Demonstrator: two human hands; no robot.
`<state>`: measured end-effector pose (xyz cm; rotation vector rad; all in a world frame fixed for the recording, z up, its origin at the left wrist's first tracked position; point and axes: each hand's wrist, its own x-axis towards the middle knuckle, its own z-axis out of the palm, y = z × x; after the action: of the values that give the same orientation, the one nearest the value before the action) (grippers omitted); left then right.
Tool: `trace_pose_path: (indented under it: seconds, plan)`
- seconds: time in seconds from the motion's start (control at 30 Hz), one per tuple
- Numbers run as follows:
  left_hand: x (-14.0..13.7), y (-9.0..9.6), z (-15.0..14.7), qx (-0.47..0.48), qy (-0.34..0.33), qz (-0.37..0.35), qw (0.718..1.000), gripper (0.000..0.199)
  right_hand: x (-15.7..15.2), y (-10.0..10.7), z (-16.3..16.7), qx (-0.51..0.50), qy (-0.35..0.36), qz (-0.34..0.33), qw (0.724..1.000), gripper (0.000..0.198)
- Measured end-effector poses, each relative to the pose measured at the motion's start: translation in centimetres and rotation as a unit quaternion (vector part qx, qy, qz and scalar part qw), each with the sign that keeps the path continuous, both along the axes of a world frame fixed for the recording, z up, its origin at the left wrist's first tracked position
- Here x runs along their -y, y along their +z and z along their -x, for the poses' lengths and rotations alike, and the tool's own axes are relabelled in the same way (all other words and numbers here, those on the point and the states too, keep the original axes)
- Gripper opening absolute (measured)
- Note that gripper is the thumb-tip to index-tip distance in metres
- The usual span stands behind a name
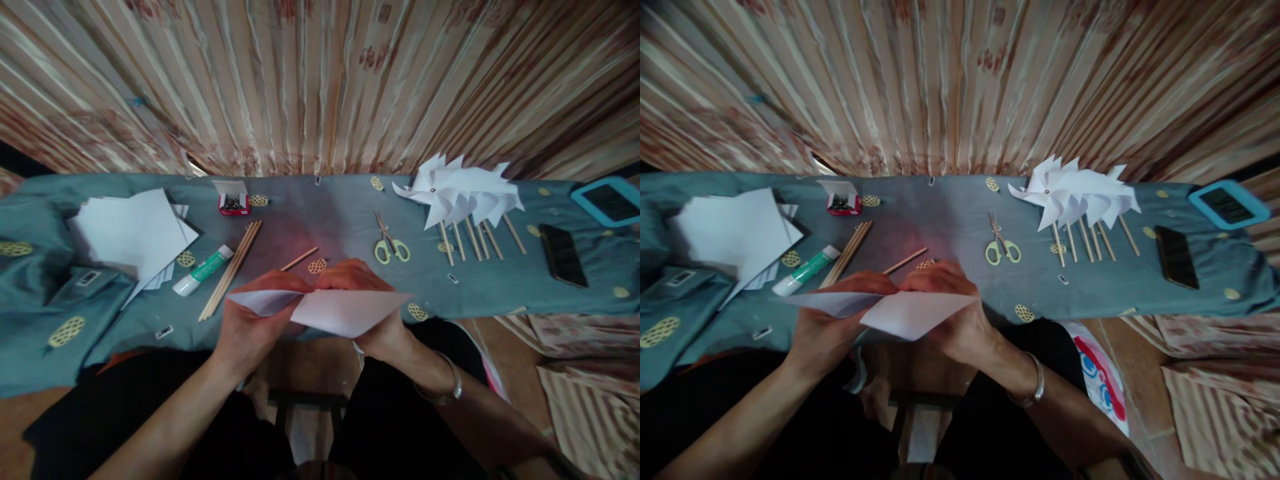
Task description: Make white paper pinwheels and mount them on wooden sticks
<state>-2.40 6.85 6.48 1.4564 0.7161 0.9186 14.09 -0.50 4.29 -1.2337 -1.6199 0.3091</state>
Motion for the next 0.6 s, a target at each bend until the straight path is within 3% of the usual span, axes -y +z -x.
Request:
trace_pose_path:
  seconds: [0.23,0.6]
  plan:
    - [0.0,0.2,0.9,-0.007,-0.006,-0.117,0.993,0.007,0.6,1.0,0.4,0.062,0.001,-0.065,0.996,0.021]
    - [0.2,0.6,1.0,-0.033,-0.031,-0.074,0.996,0.012,1.0,1.9,0.4,0.121,0.006,-0.039,0.992,0.015]
